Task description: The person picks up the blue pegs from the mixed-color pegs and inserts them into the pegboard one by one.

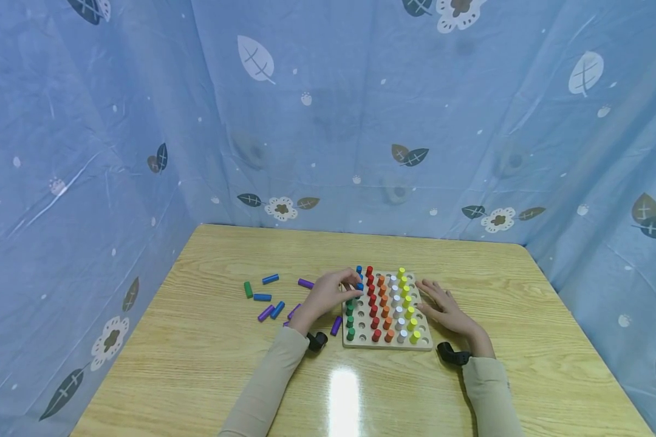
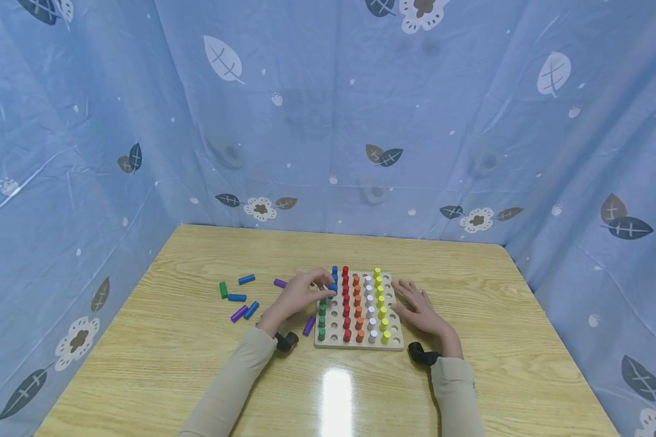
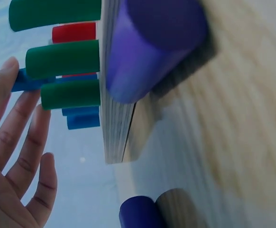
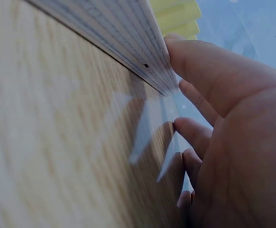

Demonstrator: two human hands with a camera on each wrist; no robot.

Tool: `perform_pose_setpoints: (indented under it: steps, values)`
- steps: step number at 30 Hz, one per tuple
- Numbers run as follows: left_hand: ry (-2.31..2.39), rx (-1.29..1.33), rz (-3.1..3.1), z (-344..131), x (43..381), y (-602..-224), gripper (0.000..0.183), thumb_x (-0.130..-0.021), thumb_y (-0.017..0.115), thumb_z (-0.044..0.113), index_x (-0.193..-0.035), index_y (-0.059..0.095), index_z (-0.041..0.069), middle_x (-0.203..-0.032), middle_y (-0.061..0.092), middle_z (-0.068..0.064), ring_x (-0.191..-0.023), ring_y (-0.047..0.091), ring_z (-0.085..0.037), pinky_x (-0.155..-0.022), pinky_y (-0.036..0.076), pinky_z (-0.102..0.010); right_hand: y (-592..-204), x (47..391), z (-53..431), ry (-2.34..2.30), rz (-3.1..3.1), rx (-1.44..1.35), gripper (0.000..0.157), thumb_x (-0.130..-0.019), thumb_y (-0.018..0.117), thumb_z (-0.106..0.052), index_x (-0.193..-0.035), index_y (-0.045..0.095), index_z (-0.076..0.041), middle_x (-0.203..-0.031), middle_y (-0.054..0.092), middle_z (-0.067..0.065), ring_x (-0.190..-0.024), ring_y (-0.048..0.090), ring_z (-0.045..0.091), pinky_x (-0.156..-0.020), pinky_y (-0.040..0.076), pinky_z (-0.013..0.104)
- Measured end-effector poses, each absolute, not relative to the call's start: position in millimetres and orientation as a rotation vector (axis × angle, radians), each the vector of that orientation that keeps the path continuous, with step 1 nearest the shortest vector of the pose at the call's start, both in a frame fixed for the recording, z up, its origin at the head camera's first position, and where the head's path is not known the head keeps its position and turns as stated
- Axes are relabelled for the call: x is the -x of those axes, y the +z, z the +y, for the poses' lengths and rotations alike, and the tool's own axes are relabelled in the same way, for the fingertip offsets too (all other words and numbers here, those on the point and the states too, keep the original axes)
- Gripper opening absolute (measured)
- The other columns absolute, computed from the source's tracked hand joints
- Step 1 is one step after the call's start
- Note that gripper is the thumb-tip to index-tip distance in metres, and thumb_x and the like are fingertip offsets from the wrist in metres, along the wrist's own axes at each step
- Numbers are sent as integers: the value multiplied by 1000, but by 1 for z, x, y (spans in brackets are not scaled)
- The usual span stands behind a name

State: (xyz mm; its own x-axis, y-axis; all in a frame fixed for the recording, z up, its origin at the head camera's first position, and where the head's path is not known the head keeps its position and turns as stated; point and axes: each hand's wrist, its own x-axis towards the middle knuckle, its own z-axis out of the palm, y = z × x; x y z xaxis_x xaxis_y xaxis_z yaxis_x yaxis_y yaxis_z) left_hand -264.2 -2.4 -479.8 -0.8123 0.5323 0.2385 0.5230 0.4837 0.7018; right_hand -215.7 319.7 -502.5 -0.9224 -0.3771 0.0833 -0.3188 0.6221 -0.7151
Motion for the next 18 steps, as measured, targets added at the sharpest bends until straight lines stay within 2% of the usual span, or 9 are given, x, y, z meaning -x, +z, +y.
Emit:
perform_pose_setpoints:
  steps: [7,18]
  values:
    - [1213,-959,2716,0,261,-481,19,-86,65,37,-100,62,26,-90,62,15,-82,57,-1,-70,47,-21,-520,225,331,-1181,2759,594,58,-94,54,-17,-145,29,-6,-150,13,28,-136,-2,49,-101,-7,68]
    - [1110,-894,2735,6,259,-482,20,-84,67,35,-100,63,23,-90,63,13,-83,58,-3,-74,47,-24,-519,225,331,-1191,2759,598,58,-94,54,-19,-145,29,-7,-150,13,27,-137,-3,49,-101,-7,67]
